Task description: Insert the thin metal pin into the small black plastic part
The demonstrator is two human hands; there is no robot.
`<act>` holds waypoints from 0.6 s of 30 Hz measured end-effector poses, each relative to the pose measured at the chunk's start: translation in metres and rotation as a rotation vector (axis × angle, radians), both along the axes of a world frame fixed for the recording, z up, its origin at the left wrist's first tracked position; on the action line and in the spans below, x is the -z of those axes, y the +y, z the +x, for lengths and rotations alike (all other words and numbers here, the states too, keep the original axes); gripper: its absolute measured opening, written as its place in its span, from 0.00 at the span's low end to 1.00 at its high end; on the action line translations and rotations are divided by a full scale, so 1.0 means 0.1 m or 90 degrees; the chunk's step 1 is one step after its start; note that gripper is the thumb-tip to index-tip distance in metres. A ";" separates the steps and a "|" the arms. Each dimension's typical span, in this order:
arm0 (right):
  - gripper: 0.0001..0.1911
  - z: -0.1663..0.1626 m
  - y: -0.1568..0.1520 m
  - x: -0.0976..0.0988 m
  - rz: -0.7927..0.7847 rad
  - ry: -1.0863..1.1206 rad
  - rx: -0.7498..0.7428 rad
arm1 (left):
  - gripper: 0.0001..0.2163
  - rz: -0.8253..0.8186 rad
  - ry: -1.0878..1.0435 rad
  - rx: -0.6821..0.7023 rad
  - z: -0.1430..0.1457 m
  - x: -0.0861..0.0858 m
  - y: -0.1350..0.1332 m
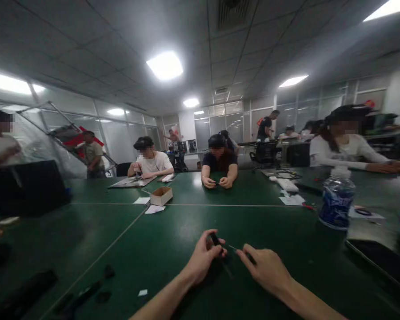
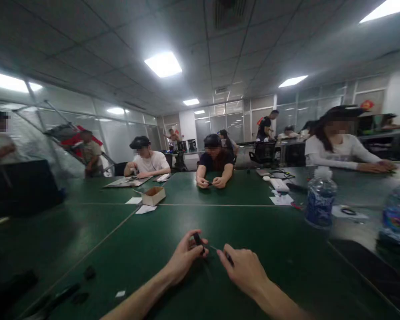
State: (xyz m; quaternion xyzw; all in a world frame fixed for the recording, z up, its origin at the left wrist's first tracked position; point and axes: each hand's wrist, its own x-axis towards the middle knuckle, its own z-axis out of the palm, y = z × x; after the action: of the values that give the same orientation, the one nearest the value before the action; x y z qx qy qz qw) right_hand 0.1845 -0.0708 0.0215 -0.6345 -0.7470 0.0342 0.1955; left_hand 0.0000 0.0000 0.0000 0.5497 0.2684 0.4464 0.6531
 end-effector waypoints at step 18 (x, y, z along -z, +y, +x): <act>0.21 0.02 -0.03 0.03 0.105 0.033 -0.053 | 0.18 -0.004 0.082 0.038 0.02 -0.18 -0.08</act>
State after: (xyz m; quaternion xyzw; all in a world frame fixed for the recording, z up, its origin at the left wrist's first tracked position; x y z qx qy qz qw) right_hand 0.1863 -0.0737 0.0186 -0.5835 -0.7677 -0.0032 0.2650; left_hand 0.0020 -0.0081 0.0177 0.5830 0.2948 0.3896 0.6492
